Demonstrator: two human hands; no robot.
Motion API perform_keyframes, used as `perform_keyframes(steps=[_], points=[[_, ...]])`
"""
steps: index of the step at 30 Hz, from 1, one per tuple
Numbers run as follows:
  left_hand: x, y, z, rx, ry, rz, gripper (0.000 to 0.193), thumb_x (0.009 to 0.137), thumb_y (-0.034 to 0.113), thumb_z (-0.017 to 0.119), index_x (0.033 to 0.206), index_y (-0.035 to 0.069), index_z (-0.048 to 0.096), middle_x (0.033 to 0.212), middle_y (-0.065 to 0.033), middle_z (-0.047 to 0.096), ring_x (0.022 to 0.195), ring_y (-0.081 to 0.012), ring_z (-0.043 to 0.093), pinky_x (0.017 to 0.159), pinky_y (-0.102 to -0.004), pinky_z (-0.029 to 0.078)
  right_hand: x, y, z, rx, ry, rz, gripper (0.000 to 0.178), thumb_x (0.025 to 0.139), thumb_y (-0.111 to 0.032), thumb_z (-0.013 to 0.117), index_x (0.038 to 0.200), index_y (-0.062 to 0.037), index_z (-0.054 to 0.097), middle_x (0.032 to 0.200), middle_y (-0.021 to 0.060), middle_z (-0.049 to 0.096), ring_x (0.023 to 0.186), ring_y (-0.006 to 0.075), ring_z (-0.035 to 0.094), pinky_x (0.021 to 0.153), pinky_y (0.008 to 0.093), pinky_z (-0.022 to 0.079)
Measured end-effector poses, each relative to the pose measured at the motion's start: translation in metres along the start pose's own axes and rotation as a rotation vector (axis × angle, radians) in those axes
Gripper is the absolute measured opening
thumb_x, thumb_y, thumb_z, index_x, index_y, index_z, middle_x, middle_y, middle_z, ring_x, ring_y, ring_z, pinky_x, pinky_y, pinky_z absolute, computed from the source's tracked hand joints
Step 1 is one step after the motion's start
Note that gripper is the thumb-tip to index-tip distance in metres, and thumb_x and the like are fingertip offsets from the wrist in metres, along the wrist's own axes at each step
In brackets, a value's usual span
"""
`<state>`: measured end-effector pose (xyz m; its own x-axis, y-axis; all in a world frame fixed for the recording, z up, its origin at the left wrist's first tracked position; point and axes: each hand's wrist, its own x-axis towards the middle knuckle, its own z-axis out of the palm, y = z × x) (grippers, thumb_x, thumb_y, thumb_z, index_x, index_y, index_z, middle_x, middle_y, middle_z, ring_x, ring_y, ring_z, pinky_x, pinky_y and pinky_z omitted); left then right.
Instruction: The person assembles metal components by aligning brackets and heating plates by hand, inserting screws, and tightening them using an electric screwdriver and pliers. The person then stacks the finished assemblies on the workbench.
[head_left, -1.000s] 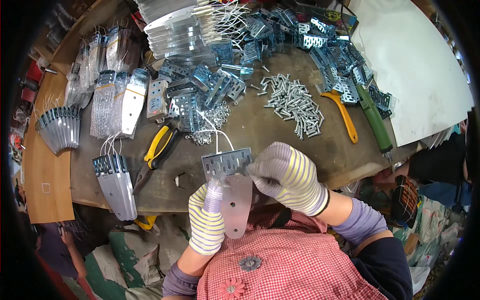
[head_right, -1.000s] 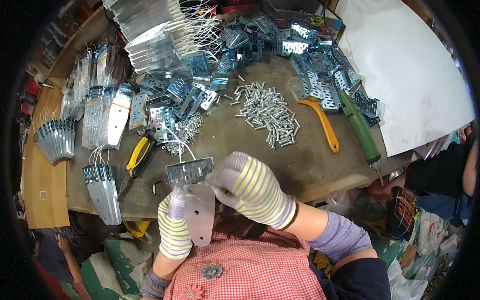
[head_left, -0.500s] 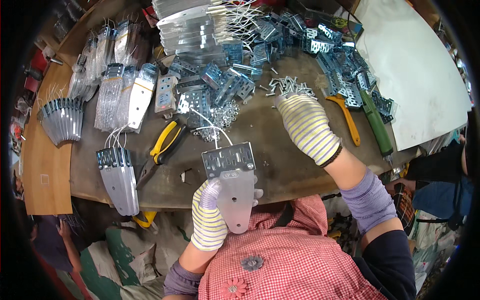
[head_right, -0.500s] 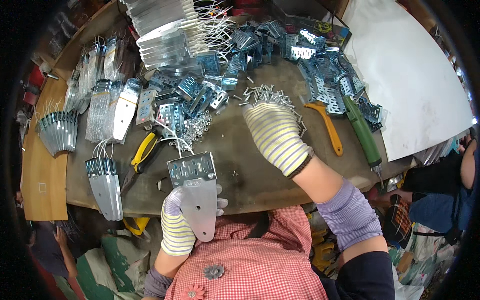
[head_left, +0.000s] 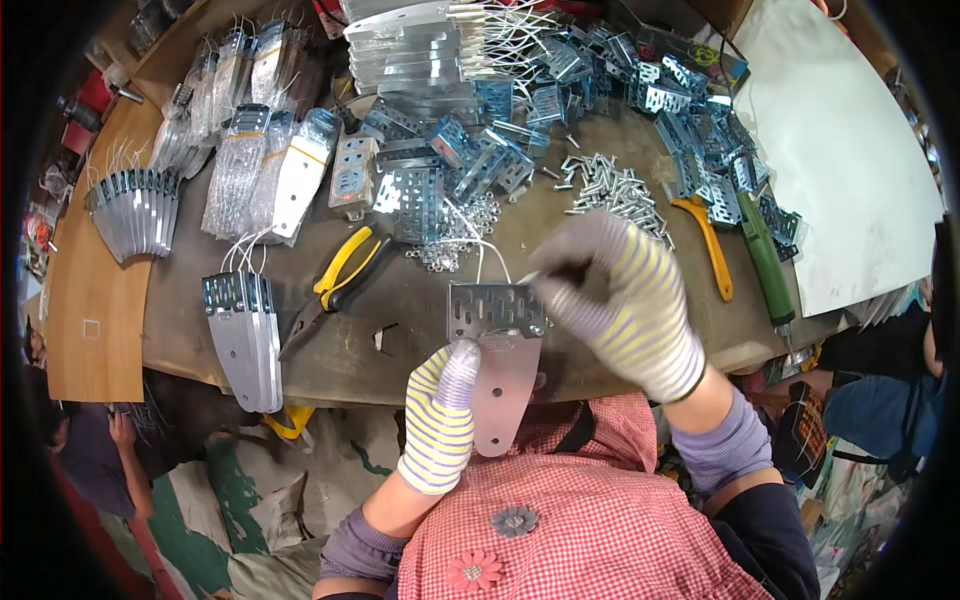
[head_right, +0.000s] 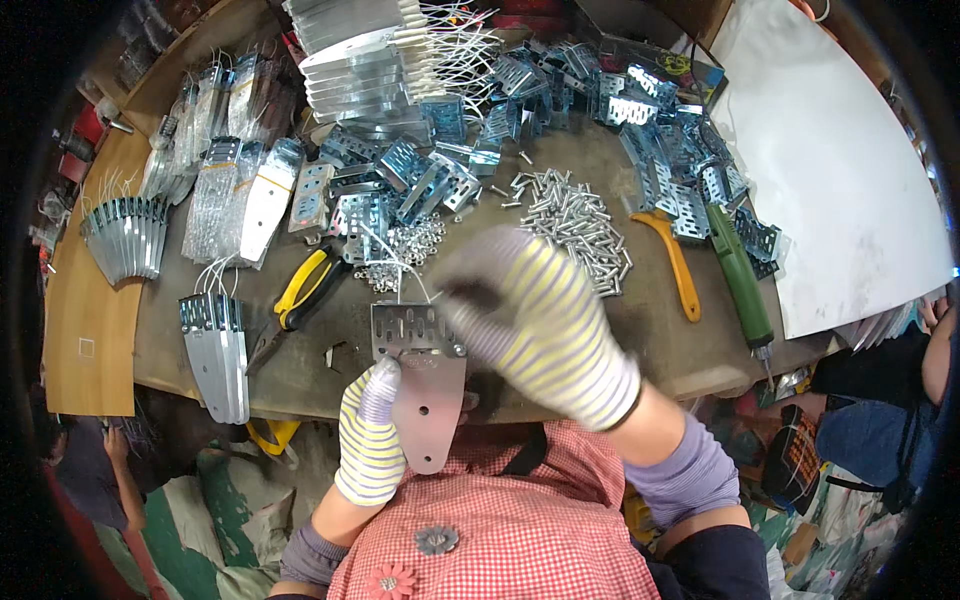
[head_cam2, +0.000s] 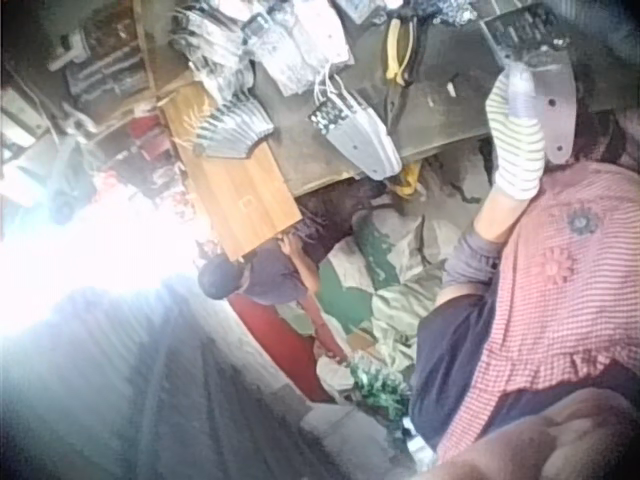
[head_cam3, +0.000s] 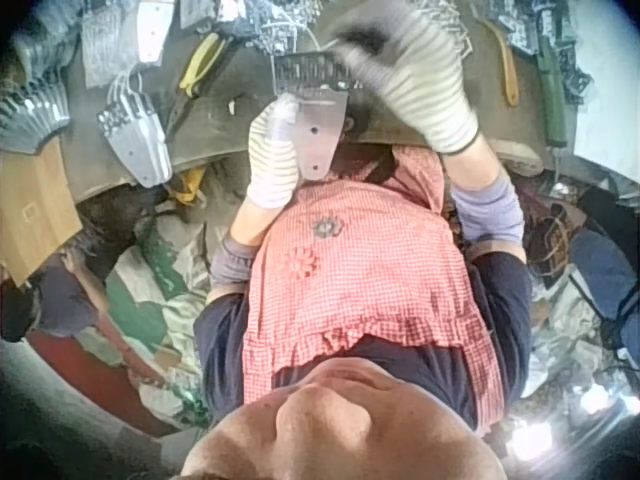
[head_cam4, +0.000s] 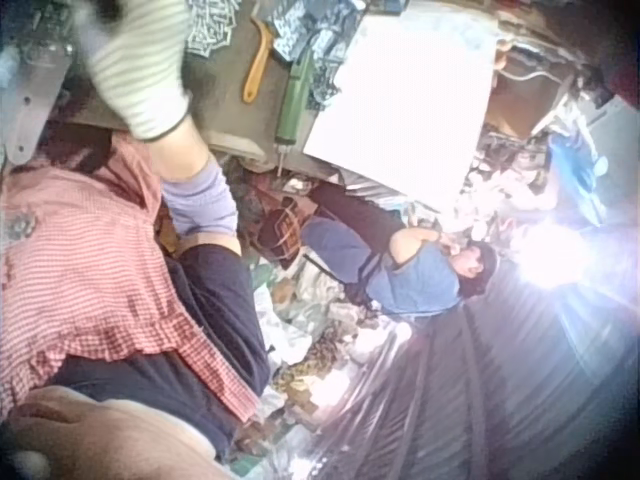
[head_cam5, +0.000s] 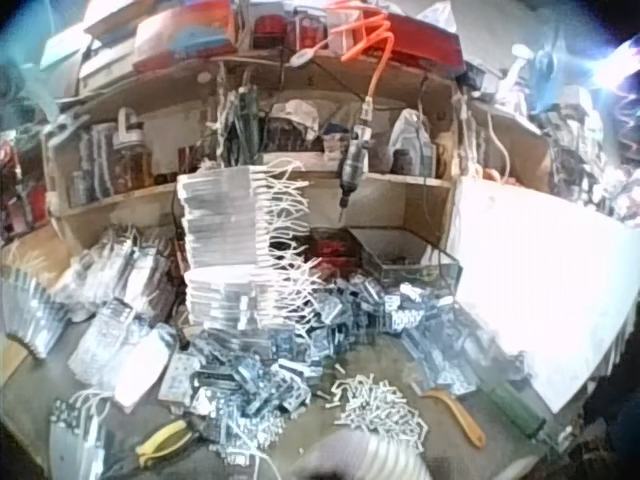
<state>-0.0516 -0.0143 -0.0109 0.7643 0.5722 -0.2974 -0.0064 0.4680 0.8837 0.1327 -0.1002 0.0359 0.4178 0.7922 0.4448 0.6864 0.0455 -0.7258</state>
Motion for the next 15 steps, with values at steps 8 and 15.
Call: perform_keyframes(steps=[8, 15], points=[[-0.001, -0.016, -0.001, 0.185, 0.081, 0.098, 0.036, 0.103, 0.03, 0.047, 0.106, -0.002, 0.065, 0.097, -0.0054, 0.069, 0.087, -0.0092, 0.061, 0.078, -0.0261, 0.05, 0.008, -0.008, 0.032, -0.319, -0.056, -0.45, 0.024, 0.061, -0.02, 0.074, 0.076, -0.0053, 0.063, 0.118, 0.0134, 0.061, 0.111, 0.0362, 0.056, 0.091, 0.0465, 0.048], [-0.006, -0.01, 0.009, 0.305, 0.116, 0.139, 0.033, 0.1, 0.022, 0.052, 0.118, -0.005, 0.061, 0.104, -0.0061, 0.067, 0.096, -0.0109, 0.058, 0.085, -0.0252, 0.046, -0.007, -0.001, 0.037, -0.269, 0.017, -0.559, 0.016, 0.07, -0.018, 0.061, 0.075, -0.0033, 0.065, 0.112, 0.0135, 0.063, 0.11, 0.0294, 0.058, 0.089, 0.0439, 0.049]])
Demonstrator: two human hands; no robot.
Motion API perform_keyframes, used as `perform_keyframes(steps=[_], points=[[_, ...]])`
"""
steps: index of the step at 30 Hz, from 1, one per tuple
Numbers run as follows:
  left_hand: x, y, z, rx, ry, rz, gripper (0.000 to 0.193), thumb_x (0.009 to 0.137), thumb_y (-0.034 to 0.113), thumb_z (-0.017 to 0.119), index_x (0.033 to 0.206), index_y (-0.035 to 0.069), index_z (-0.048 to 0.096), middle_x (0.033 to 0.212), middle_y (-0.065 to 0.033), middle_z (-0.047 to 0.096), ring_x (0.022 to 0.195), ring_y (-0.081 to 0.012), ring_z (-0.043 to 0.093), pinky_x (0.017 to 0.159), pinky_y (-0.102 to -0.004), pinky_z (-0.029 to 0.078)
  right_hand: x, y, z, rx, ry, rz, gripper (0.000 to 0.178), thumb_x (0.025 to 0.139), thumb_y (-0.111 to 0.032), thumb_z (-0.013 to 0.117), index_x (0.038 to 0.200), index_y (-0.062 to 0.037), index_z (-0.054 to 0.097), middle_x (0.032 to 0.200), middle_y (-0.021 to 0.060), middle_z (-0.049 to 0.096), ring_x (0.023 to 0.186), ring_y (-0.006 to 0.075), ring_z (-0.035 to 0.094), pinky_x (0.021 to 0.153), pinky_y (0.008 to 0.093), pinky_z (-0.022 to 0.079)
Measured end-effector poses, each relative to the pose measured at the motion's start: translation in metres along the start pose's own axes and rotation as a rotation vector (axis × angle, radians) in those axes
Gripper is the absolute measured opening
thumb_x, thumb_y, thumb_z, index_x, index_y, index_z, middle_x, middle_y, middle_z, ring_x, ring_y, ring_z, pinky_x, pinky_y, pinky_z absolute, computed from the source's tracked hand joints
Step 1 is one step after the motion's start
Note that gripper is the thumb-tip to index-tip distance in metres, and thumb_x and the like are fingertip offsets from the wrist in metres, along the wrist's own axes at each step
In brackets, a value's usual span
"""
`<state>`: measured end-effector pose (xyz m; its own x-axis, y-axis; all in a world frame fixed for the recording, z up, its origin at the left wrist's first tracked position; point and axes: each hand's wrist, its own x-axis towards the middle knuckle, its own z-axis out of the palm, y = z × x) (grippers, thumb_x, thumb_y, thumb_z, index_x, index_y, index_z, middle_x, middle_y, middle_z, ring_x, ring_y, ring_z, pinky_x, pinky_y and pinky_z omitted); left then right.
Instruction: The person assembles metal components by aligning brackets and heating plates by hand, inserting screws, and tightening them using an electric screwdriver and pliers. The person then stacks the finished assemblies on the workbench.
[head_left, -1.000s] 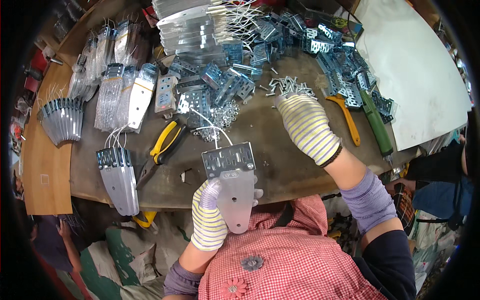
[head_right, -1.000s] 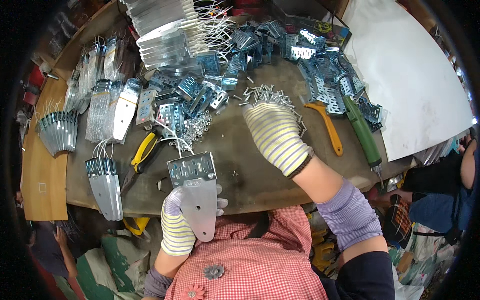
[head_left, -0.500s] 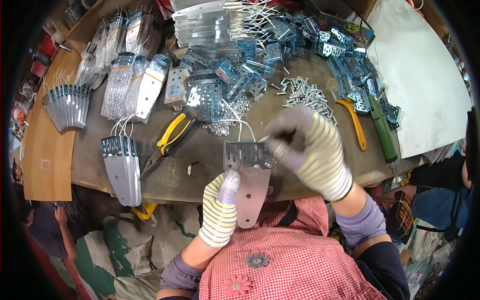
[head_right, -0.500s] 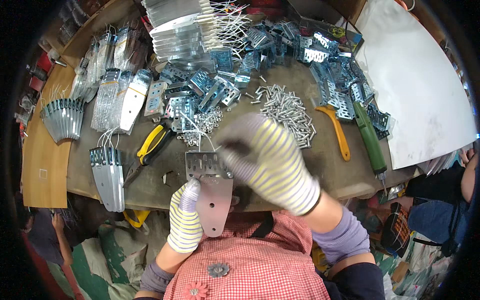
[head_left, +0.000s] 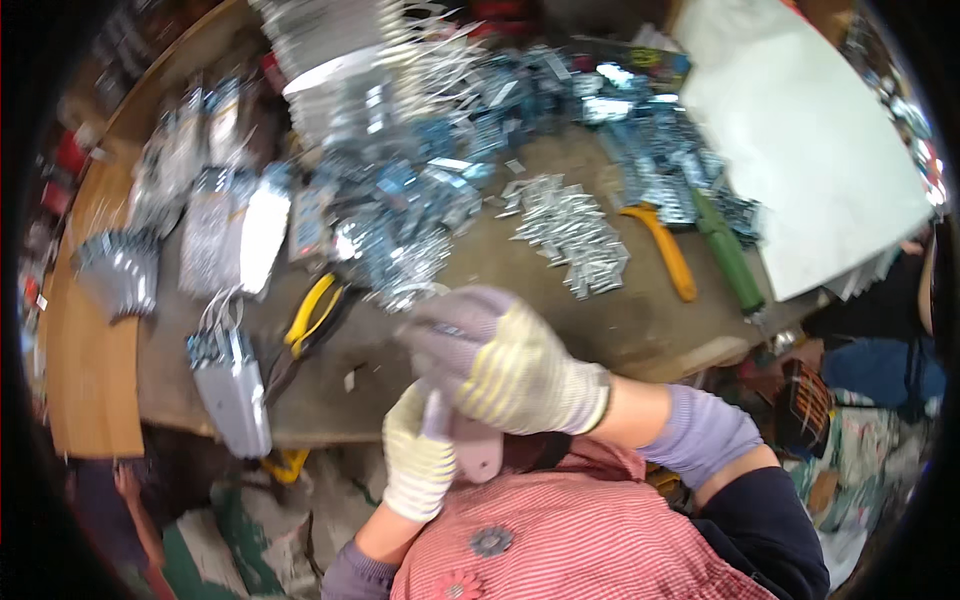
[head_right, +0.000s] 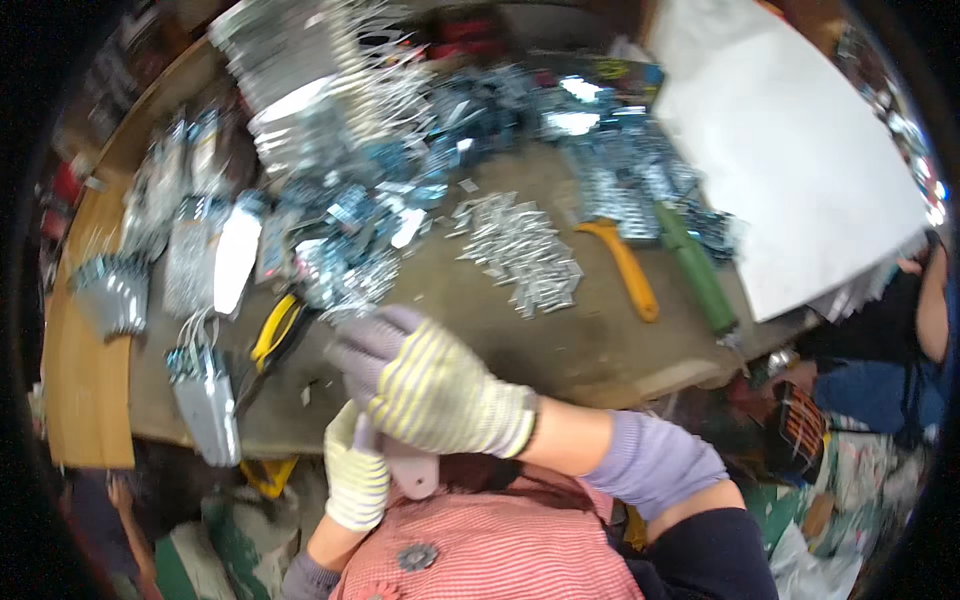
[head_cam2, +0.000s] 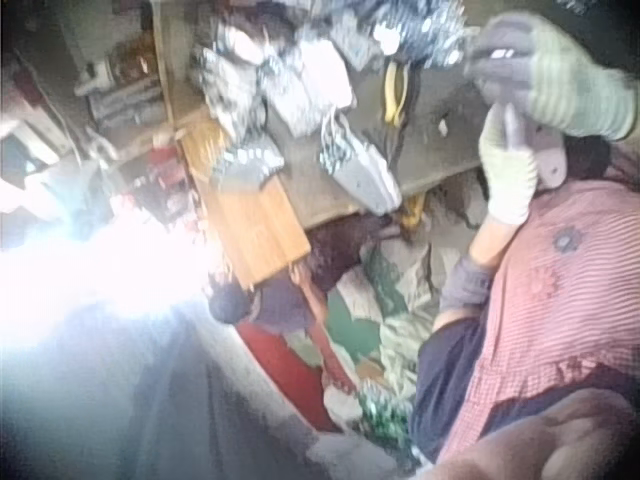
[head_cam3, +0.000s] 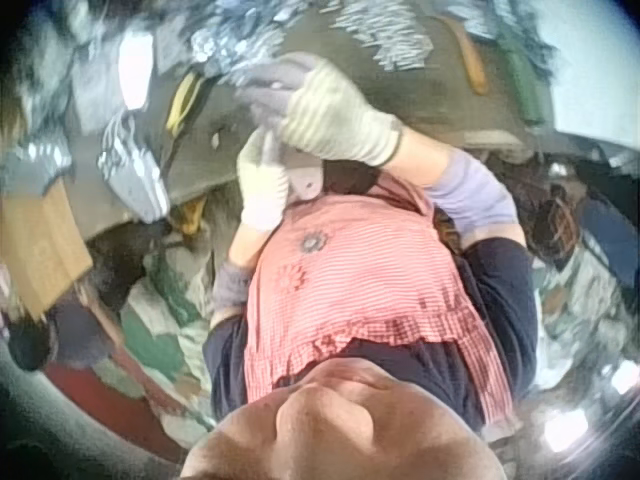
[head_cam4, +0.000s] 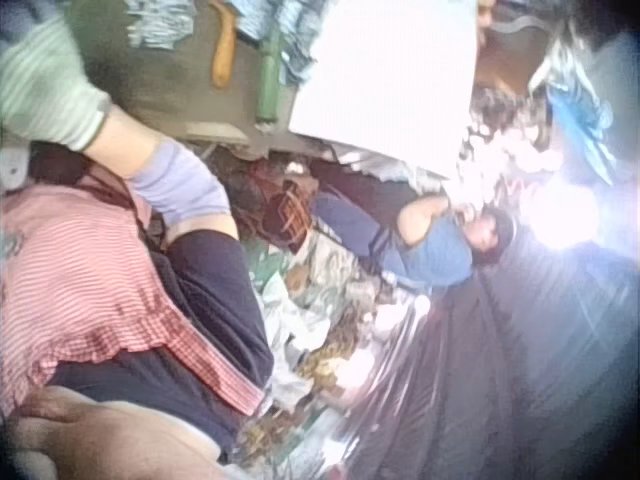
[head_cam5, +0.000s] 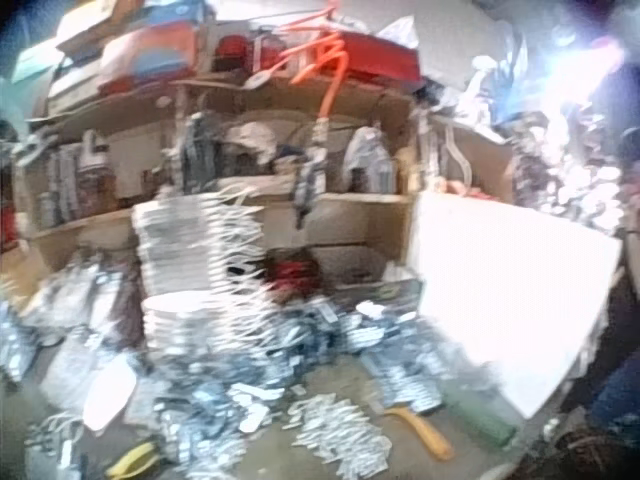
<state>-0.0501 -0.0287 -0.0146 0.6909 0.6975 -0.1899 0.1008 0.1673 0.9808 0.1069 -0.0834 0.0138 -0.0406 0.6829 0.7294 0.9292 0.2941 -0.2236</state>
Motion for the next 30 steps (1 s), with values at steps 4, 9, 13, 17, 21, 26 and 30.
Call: perform_keyframes(steps=[4, 9, 13, 17, 21, 26, 30], points=[[0.005, 0.002, -0.009, -0.177, -0.04, -0.054, 0.037, 0.099, 0.027, 0.049, 0.113, -0.005, 0.062, 0.102, -0.0085, 0.068, 0.092, -0.0128, 0.062, 0.081, -0.0284, 0.05, -0.008, 0.007, -0.019, -0.055, -0.035, 0.051, 0.026, 0.078, -0.018, 0.061, 0.102, -0.0091, 0.067, 0.115, 0.0123, 0.061, 0.11, 0.029, 0.058, 0.09, 0.0423, 0.049], [0.012, 0.005, -0.023, -0.26, -0.193, -0.341, 0.059, 0.093, 0.047, 0.05, 0.113, -0.008, 0.057, 0.101, -0.0236, 0.066, 0.091, -0.0372, 0.068, 0.076, -0.047, 0.059, -0.059, 0.052, -0.117, -0.565, 0.112, 0.669, 0.038, 0.08, -0.019, 0.067, 0.117, -0.008, 0.062, 0.107, 0.0158, 0.059, 0.099, 0.0362, 0.056, 0.087, 0.0461, 0.047], [0.017, 0.016, -0.021, -0.372, -0.116, -0.275, 0.062, 0.091, 0.048, 0.053, 0.115, -0.009, 0.055, 0.094, -0.0269, 0.066, 0.079, -0.0416, 0.069, 0.068, -0.0499, 0.061, -0.15, 0.084, -0.184, -1.033, -0.142, 1.062, 0.062, 0.076, -0.028, 0.074, 0.132, -0.0109, 0.054, 0.111, 0.0197, 0.061, 0.1, 0.0355, 0.058, 0.089, 0.0439, 0.048], [0.022, 0.016, -0.032, 0.215, -0.004, -0.002, 0.043, 0.093, 0.038, 0.056, 0.096, -0.004, 0.066, 0.077, -0.0166, 0.068, 0.065, -0.028, 0.067, 0.058, -0.037, 0.052, -0.159, 0.091, -0.191, -0.753, -0.171, 1.07, 0.071, 0.075, -0.028, 0.076, 0.138, -0.0108, 0.049, 0.114, 0.0195, 0.063, 0.107, 0.0348, 0.06, 0.091, 0.0424, 0.048], [0.028, 0.036, -0.023, 1.084, -0.021, 0.537, 0.034, 0.089, 0.025, 0.063, 0.063, 0.004, 0.055, 0.055, -0.0166, 0.049, 0.051, -0.0364, 0.049, 0.049, -0.0426, 0.038, -0.152, 0.08, -0.178, -0.108, 0.357, 1.134, 0.071, 0.081, -0.027, 0.072, 0.142, -0.0038, 0.044, 0.111, 0.0123, 0.063, 0.098, 0.0213, 0.062, 0.087, 0.0318, 0.049], [0.03, 0.054, -0.007, 1.208, -0.008, 0.546, 0.042, 0.088, 0.028, 0.066, 0.057, 0.006, 0.049, 0.052, -0.0181, 0.044, 0.049, -0.0369, 0.046, 0.048, -0.0426, 0.036, -0.103, 0.043, -0.117, 1.184, 0.972, 1.036, 0.068, 0.093, -0.049, 0.056, 0.137, 0.0013, 0.043, 0.109, 0.0093, 0.056, 0.103, 0.0223, 0.053, 0.095, 0.0422, 0.045], [0.035, 0.059, -0.006, 1.264, -0.093, 0.471, 0.047, 0.086, 0.032, 0.07, 0.053, 0.004, 0.05, 0.047, -0.0159, 0.042, 0.044, -0.0337, 0.043, 0.046, -0.0405, 0.034, -0.085, 0.045, -0.079, 1.685, 1.004, 0.885, 0.073, 0.094, -0.058, 0.047, 0.139, -0.0014, 0.04, 0.105, 0.0087, 0.054, 0.104, 0.023, 0.051, 0.1, 0.0499, 0.039]])
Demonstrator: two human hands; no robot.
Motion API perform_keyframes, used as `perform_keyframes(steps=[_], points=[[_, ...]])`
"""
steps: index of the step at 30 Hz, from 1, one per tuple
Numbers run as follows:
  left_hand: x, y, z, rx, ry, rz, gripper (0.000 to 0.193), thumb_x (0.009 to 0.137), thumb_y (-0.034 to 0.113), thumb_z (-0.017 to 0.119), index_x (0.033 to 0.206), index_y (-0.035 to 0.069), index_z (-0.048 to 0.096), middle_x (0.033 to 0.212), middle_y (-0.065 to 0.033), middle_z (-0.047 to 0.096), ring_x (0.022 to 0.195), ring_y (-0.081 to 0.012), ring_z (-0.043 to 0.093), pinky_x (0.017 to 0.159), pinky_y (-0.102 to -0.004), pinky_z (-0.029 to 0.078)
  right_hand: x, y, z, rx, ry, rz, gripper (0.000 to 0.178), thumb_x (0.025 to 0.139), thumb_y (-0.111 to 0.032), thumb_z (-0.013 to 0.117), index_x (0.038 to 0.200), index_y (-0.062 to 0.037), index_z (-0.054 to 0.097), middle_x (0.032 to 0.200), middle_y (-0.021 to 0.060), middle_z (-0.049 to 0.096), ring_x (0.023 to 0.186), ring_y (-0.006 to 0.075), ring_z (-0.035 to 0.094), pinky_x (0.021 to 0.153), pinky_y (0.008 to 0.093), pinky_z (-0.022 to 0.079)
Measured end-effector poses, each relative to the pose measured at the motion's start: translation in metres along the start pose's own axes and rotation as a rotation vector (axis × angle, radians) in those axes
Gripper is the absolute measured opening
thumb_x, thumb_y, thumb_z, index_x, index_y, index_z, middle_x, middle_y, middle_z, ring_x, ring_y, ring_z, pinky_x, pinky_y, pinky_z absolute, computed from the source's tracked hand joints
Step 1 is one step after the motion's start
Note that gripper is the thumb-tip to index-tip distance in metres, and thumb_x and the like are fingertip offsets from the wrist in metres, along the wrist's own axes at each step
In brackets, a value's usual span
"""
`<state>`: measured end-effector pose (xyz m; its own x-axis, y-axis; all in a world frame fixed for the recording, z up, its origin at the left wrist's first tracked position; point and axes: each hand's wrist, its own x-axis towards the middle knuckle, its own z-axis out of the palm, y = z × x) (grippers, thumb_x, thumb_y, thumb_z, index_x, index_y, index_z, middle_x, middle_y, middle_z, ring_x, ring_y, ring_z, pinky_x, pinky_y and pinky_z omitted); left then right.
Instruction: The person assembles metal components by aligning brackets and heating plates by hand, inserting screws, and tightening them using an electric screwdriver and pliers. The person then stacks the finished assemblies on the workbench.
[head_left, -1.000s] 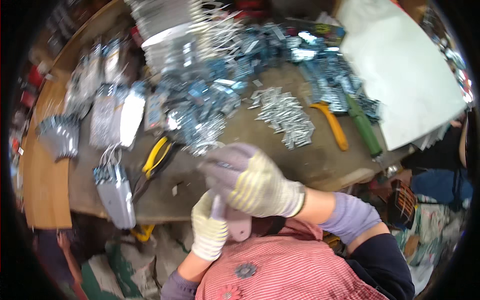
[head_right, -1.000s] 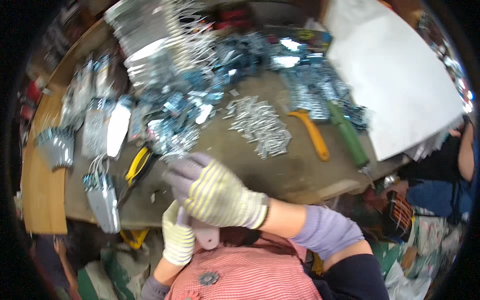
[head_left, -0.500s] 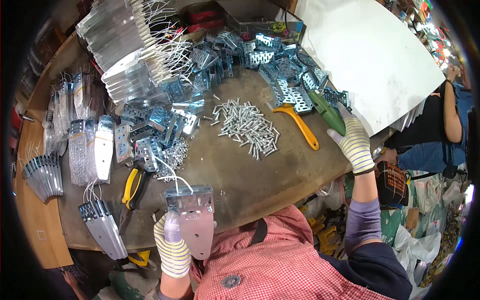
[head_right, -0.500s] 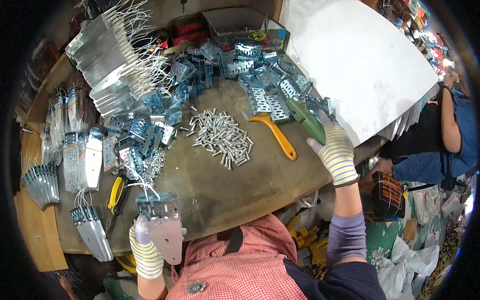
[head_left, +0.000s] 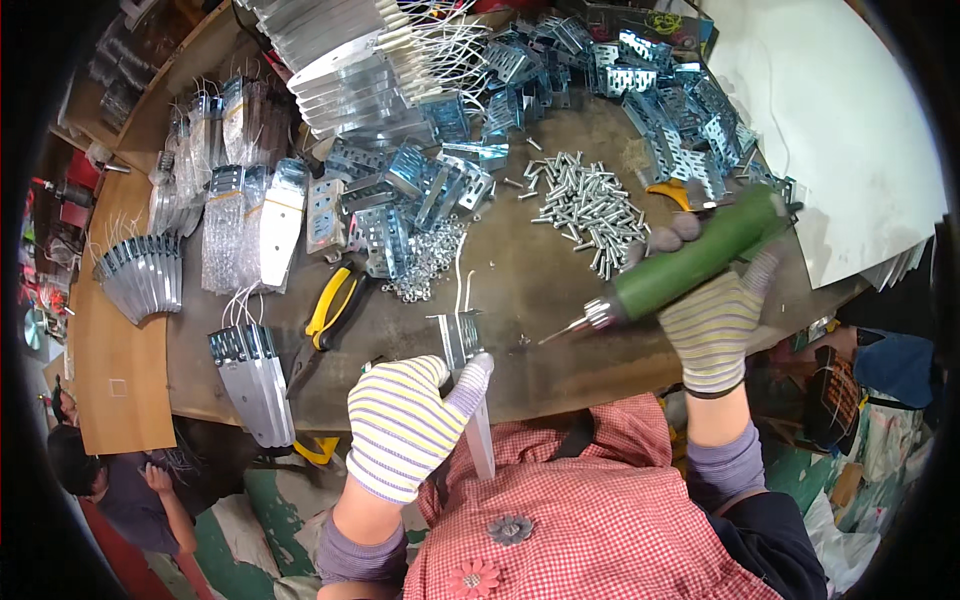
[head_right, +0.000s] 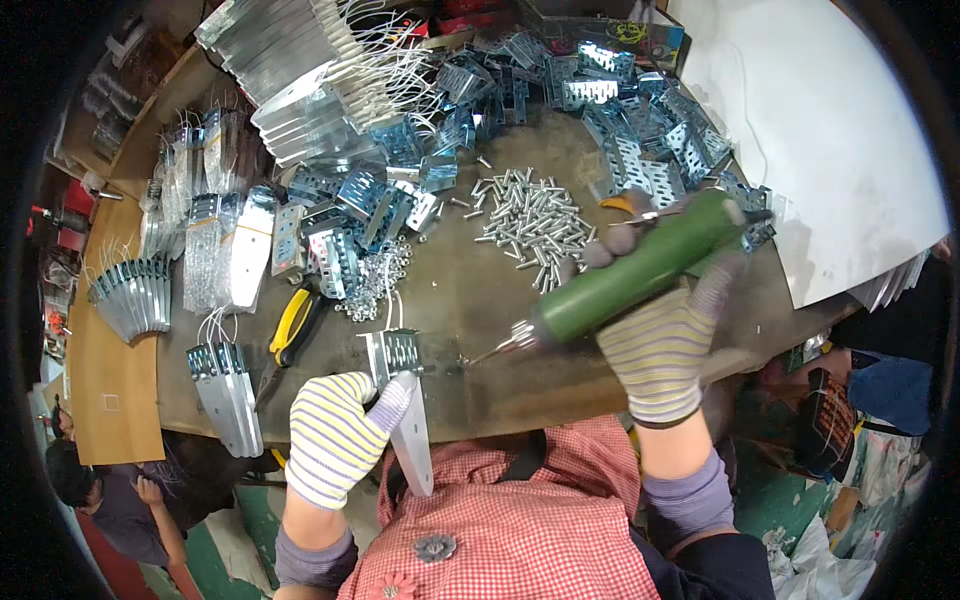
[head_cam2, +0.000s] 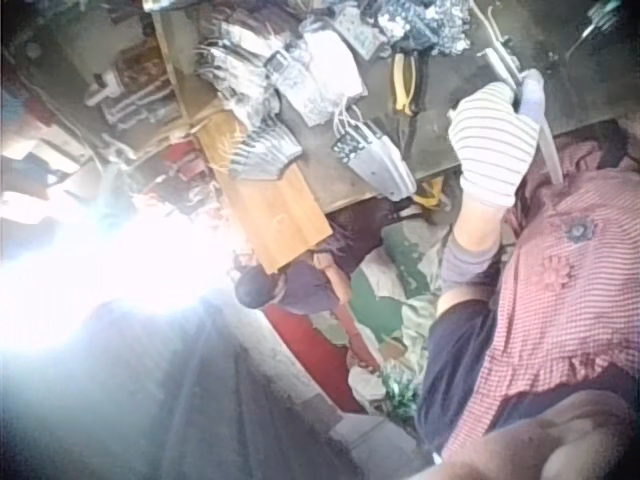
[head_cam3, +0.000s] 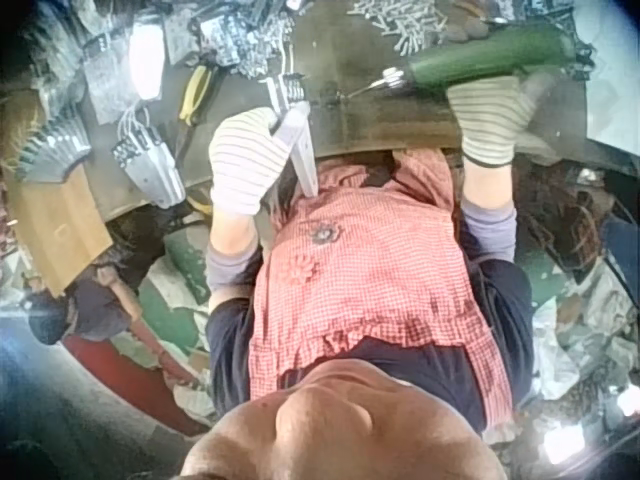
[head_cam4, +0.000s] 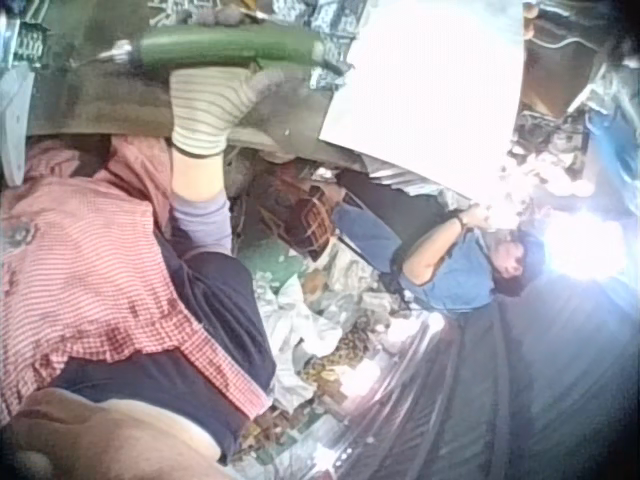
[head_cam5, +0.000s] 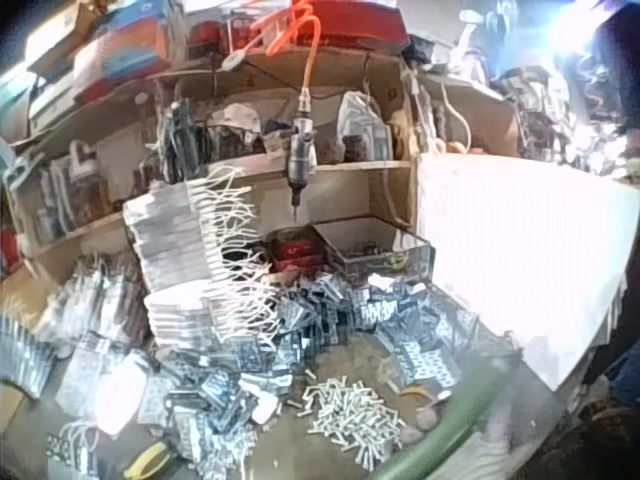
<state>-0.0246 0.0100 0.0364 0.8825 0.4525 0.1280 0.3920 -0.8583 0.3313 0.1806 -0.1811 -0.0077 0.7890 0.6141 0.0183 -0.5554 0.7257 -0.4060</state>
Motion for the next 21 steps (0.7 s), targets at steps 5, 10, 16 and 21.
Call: perform_keyframes(steps=[5, 10, 16, 21], points=[[-0.008, -0.005, 0.012, -0.192, -0.059, -0.156, 0.046, 0.082, 0.034, 0.074, 0.057, 0.0, 0.055, 0.048, -0.0149, 0.047, 0.041, -0.0284, 0.04, 0.045, -0.0373, 0.034, 0.004, 0.027, 0.009, 0.169, -0.053, 0.07, 0.071, 0.093, -0.064, 0.041, 0.132, -0.0055, 0.047, 0.1, 0.006, 0.053, 0.098, 0.0231, 0.052, 0.1, 0.0523, 0.035], [-0.01, -0.004, 0.013, -0.283, -0.041, -0.203, 0.052, 0.079, 0.037, 0.077, 0.053, 0.001, 0.05, 0.045, -0.0126, 0.042, 0.042, -0.026, 0.034, 0.045, -0.0372, 0.033, 0.005, 0.041, 0.018, 0.217, 0.068, 0.09, 0.054, 0.092, -0.056, 0.052, 0.118, -0.0086, 0.055, 0.093, 0.0012, 0.05, 0.091, 0.0181, 0.052, 0.098, 0.0474, 0.037], [-0.008, -0.004, 0.016, -0.341, -0.016, -0.272, 0.06, 0.076, 0.047, 0.077, 0.051, 0.003, 0.046, 0.044, -0.0143, 0.039, 0.041, -0.0328, 0.039, 0.045, -0.0401, 0.033, 0.004, 0.06, 0.0, 0.343, 0.148, -0.025, 0.027, 0.09, -0.032, 0.064, 0.111, -0.0159, 0.057, 0.077, -0.0059, 0.034, 0.074, 0.0091, 0.041, 0.091, 0.0384, 0.042], [-0.006, -0.005, 0.018, -0.339, 0.003, -0.235, 0.058, 0.078, 0.045, 0.076, 0.05, 0.005, 0.044, 0.044, -0.013, 0.037, 0.041, -0.032, 0.038, 0.044, -0.0406, 0.032, 0.004, 0.062, 0.006, 0.368, 0.146, -0.014, 0.024, 0.089, -0.027, 0.068, 0.106, -0.0126, 0.06, 0.073, -0.008, 0.04, 0.072, 0.0078, 0.045, 0.089, 0.037, 0.043]])
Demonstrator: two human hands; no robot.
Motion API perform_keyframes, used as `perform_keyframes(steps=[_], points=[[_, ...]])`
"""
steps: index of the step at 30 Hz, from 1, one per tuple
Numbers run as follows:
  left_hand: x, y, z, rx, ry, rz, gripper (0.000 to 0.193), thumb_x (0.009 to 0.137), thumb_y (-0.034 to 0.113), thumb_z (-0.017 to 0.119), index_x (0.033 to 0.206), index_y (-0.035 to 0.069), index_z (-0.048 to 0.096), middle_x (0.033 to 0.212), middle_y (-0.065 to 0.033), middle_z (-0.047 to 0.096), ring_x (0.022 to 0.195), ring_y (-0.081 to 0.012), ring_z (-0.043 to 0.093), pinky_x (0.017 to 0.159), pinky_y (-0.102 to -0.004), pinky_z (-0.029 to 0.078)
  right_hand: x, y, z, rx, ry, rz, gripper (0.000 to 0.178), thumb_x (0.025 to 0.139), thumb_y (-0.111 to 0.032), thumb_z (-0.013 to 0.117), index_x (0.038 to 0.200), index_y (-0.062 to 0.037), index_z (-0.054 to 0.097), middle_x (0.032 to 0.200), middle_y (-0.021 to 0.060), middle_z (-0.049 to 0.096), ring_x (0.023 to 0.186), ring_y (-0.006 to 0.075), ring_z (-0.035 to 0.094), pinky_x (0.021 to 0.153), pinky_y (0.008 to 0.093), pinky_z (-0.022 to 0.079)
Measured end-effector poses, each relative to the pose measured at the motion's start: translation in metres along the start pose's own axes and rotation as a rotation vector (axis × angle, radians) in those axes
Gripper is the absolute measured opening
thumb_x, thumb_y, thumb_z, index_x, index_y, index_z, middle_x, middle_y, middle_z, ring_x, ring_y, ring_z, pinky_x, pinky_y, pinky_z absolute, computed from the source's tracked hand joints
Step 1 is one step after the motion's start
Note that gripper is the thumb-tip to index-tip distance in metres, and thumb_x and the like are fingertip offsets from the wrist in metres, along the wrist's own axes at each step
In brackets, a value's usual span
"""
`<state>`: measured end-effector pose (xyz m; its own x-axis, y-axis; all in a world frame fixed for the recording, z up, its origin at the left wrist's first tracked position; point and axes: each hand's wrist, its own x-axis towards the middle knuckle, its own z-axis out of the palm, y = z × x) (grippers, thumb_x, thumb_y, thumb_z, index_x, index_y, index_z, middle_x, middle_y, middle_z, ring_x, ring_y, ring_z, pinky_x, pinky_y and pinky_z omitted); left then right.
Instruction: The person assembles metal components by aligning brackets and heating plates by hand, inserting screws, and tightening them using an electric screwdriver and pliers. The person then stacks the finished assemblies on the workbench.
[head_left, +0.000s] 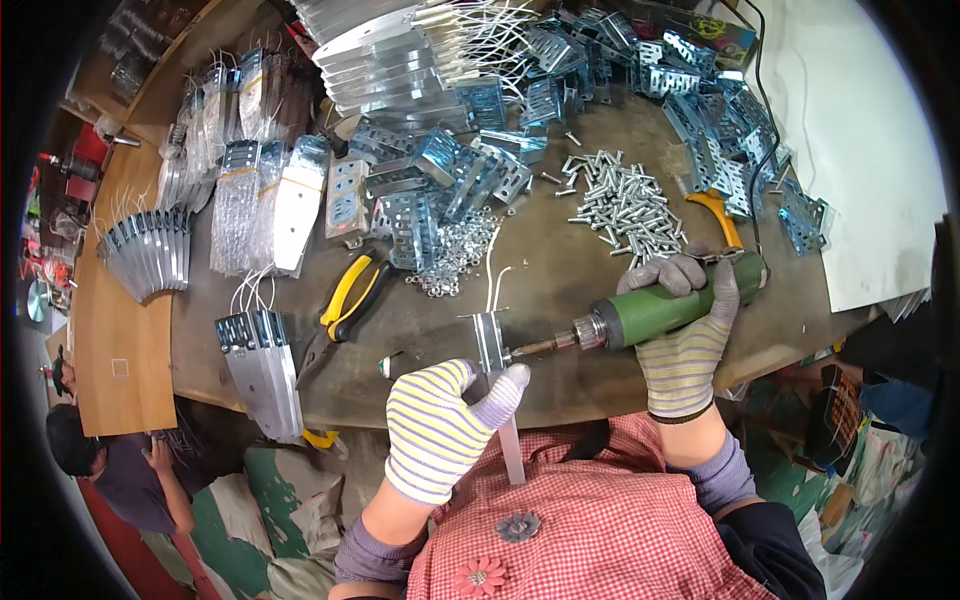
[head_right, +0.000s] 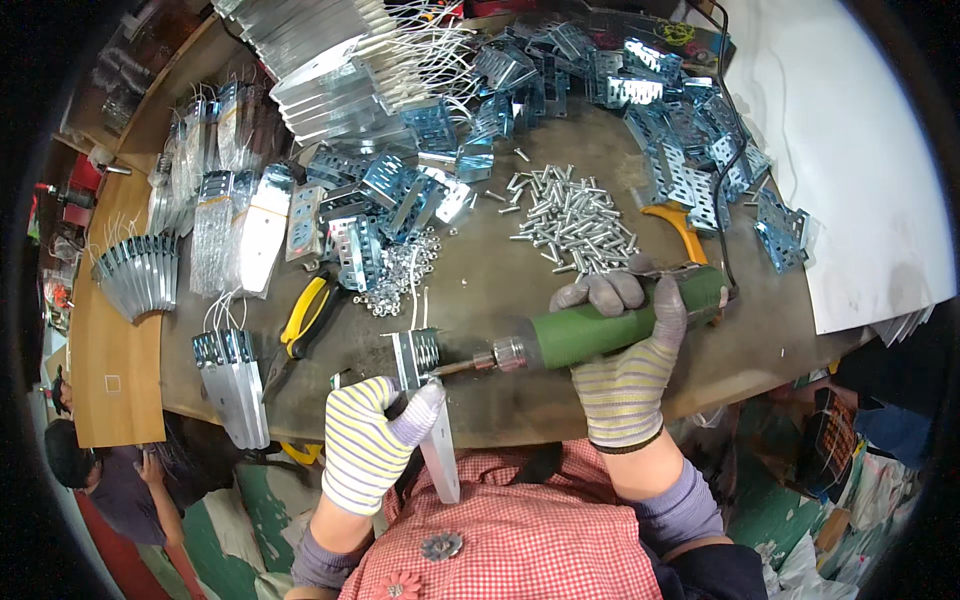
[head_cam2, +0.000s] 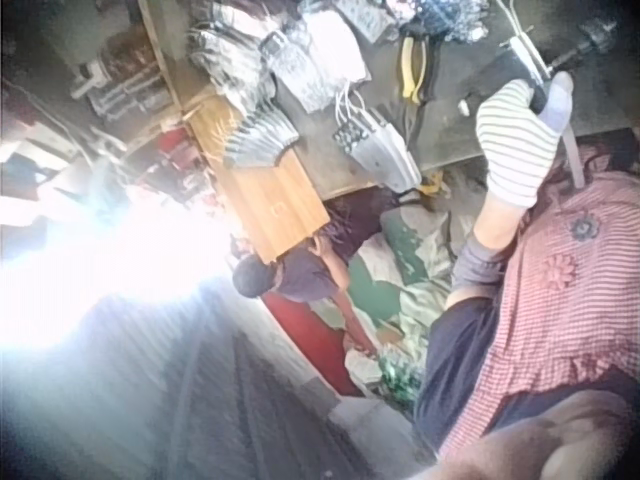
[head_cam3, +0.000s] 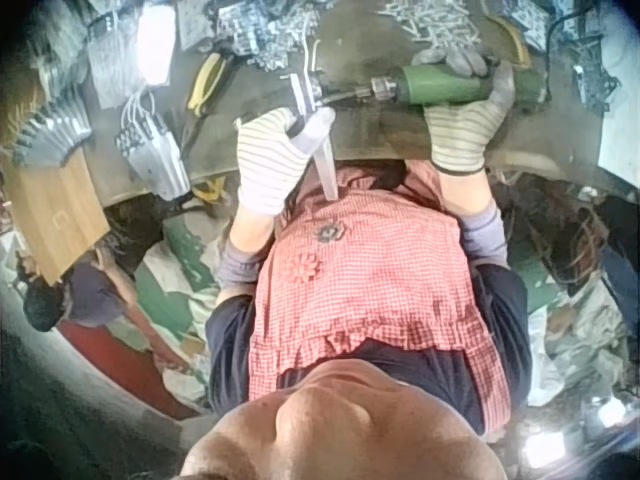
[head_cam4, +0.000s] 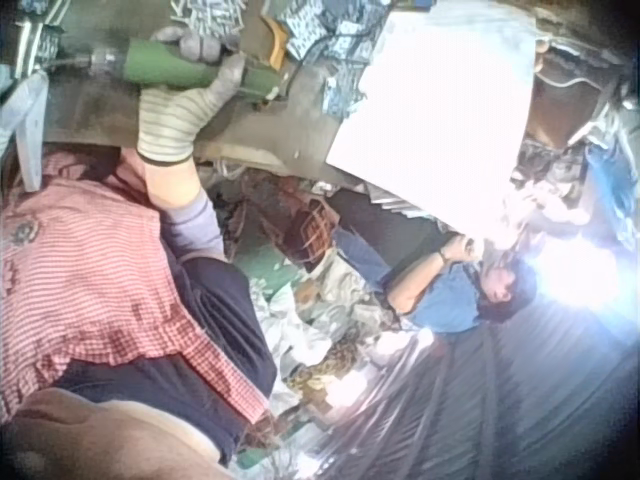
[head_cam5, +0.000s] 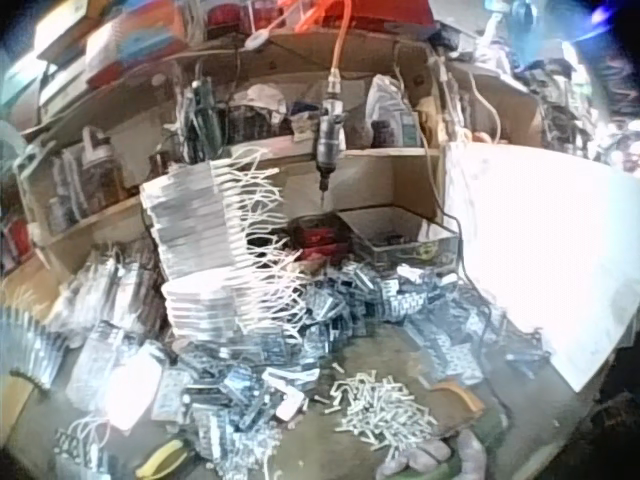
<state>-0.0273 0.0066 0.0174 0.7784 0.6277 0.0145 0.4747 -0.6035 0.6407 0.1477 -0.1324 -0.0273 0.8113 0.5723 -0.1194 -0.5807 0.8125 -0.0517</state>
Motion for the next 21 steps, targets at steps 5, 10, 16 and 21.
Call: perform_keyframes(steps=[5, 10, 16, 21], points=[[-0.0003, -0.0015, 0.0006, 0.018, -0.021, 0.001, 0.054, 0.08, 0.041, 0.074, 0.054, 0.001, 0.05, 0.046, -0.0146, 0.043, 0.042, -0.0286, 0.038, 0.045, -0.0387, 0.033, -0.0028, 0.0006, 0.003, 0.032, 0.047, 0.001, 0.022, 0.088, -0.026, 0.066, 0.107, -0.015, 0.06, 0.075, -0.0069, 0.037, 0.071, 0.0085, 0.041, 0.09, 0.0368, 0.043], [0.0, -0.0016, 0.0017, 0.032, -0.032, 0.021, 0.052, 0.079, 0.041, 0.075, 0.054, 0.001, 0.053, 0.046, -0.0147, 0.045, 0.041, -0.0288, 0.042, 0.045, -0.0384, 0.034, -0.0021, 0.002, 0.0009, 0.044, 0.033, 0.016, 0.021, 0.087, -0.025, 0.067, 0.104, -0.0155, 0.059, 0.075, -0.0068, 0.037, 0.071, 0.0089, 0.043, 0.091, 0.037, 0.043], [0.0027, 0.0008, 0.003, 0.051, -0.032, 0.019, 0.054, 0.078, 0.041, 0.076, 0.051, 0.003, 0.05, 0.046, -0.0144, 0.045, 0.04, -0.03, 0.04, 0.044, -0.0397, 0.034, -0.0021, 0.0048, 0.0023, 0.044, 0.059, 0.017, 0.023, 0.087, -0.026, 0.067, 0.106, -0.0155, 0.059, 0.075, -0.0068, 0.038, 0.072, 0.0095, 0.043, 0.091, 0.0371, 0.043], [0.0052, -0.0069, 0.0008, -0.003, -0.017, 0.107, 0.054, 0.084, 0.042, 0.069, 0.052, 0.005, 0.048, 0.046, -0.0137, 0.043, 0.042, -0.0305, 0.043, 0.044, -0.0396, 0.034, -0.0013, 0.0036, 0.0016, -0.035, 0.028, -0.012, 0.028, 0.088, -0.026, 0.068, 0.112, -0.0127, 0.059, 0.075, -0.0083, 0.043, 0.073, 0.0074, 0.047, 0.089, 0.0369, 0.044]])
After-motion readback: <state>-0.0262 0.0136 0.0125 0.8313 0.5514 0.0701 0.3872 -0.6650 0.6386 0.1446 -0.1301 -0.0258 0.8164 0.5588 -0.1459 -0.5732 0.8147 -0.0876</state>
